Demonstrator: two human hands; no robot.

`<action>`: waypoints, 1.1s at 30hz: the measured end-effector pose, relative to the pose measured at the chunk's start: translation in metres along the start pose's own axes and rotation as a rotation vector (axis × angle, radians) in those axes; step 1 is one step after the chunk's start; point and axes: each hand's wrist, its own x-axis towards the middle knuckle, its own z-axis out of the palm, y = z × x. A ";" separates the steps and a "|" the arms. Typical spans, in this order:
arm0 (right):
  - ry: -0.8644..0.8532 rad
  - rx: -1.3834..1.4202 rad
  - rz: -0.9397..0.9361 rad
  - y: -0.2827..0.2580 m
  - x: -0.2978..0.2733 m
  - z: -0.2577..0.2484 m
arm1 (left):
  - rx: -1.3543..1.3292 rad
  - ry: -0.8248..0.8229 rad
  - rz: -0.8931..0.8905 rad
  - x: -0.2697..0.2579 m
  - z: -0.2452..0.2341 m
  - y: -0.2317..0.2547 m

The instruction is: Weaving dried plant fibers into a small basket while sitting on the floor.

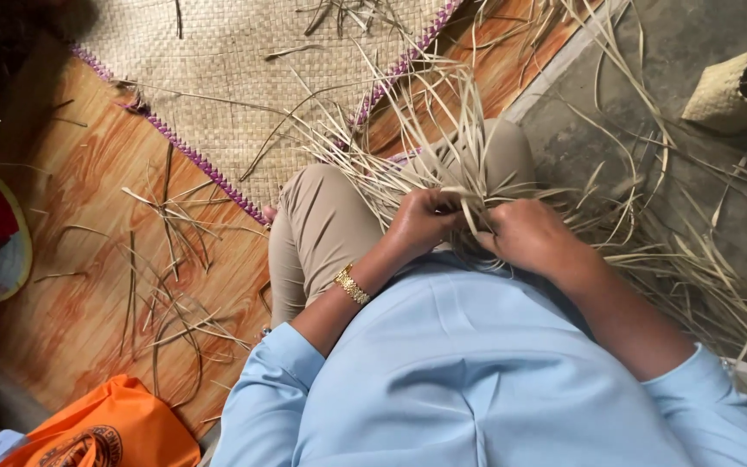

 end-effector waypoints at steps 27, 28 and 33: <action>0.164 0.549 -0.057 0.002 -0.015 -0.040 | -0.069 0.189 -0.027 0.005 0.006 0.003; 0.297 0.301 -0.085 0.009 -0.005 -0.021 | -0.080 0.215 -0.032 0.004 0.006 0.005; 0.574 0.090 -0.190 0.021 0.010 0.030 | -0.034 0.277 -0.063 0.001 0.007 0.002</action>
